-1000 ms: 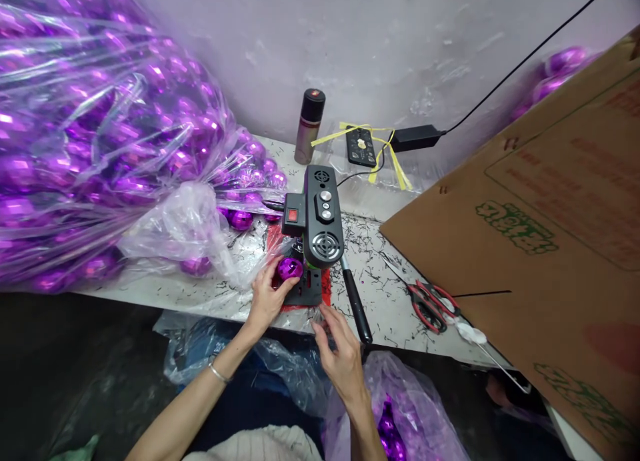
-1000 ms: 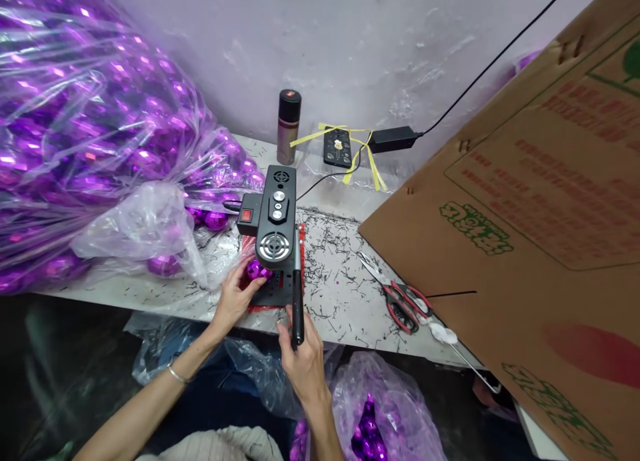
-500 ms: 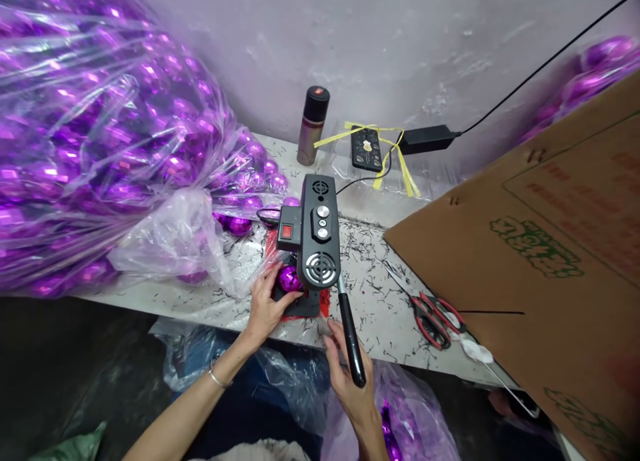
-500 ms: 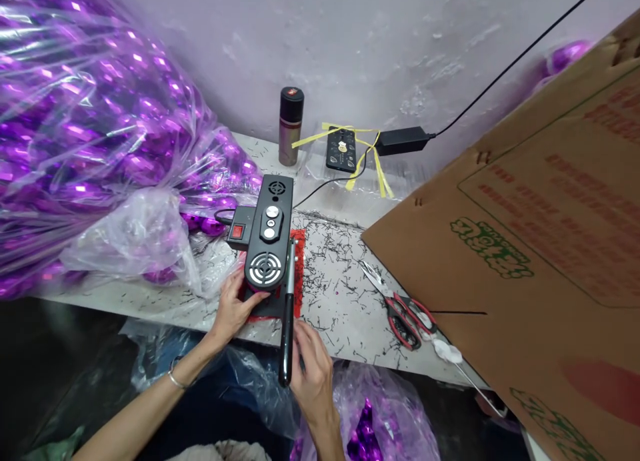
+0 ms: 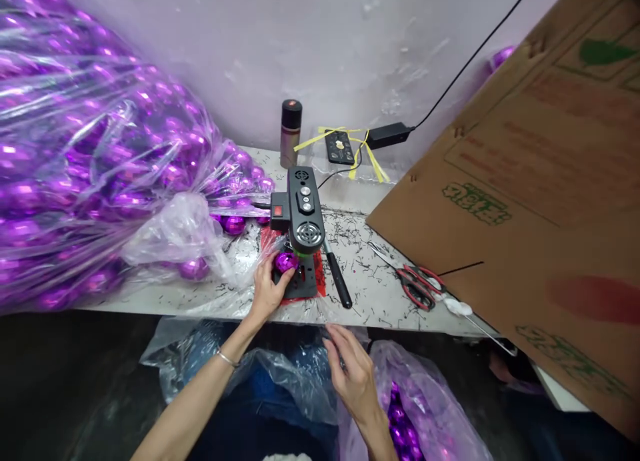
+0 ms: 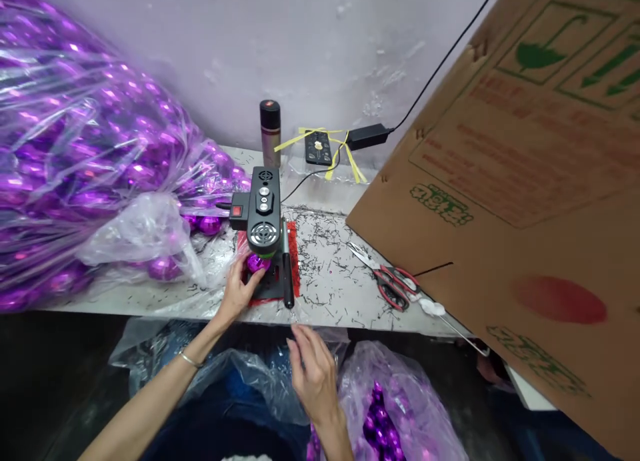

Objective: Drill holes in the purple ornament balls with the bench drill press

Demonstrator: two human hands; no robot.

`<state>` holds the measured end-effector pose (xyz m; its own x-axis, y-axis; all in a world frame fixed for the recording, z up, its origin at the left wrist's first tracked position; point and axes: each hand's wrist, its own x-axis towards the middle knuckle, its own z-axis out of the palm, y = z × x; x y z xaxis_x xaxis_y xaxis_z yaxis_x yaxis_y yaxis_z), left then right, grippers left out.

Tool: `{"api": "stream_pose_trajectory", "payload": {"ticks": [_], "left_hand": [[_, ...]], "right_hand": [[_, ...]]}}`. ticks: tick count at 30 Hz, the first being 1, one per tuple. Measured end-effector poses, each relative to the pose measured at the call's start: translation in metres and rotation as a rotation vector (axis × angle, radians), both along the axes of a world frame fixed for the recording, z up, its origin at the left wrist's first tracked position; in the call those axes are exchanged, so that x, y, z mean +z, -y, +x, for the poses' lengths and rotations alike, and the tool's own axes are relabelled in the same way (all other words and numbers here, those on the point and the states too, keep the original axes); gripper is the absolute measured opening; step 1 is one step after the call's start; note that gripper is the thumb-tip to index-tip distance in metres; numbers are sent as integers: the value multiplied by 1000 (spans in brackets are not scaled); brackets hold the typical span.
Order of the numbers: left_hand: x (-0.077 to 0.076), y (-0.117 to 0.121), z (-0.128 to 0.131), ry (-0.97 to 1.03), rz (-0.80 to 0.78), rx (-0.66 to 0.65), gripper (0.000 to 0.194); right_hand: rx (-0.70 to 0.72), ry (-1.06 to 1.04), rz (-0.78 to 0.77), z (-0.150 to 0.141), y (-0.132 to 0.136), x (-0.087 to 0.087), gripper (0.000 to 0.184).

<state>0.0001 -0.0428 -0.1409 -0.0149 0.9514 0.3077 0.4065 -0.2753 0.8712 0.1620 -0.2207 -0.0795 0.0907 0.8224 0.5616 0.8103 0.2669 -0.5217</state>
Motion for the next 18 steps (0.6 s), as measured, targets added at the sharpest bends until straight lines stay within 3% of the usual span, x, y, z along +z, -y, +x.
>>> {"api": "stream_pose_trajectory", "payload": {"ticks": [5, 9, 14, 18], "left_hand": [[-5, -12, -3, 44, 4, -39, 62], [-1, -15, -2, 9, 71, -95, 63], [4, -5, 10, -91, 149, -121, 57], [1, -2, 15, -104, 118, -155, 59]], "right_hand": [[23, -26, 18, -26, 14, 3, 29], [27, 15, 33, -32, 21, 4, 29], [31, 94, 70, -11, 13, 10, 28], [20, 153, 139, 13, -5, 23, 33]]}}
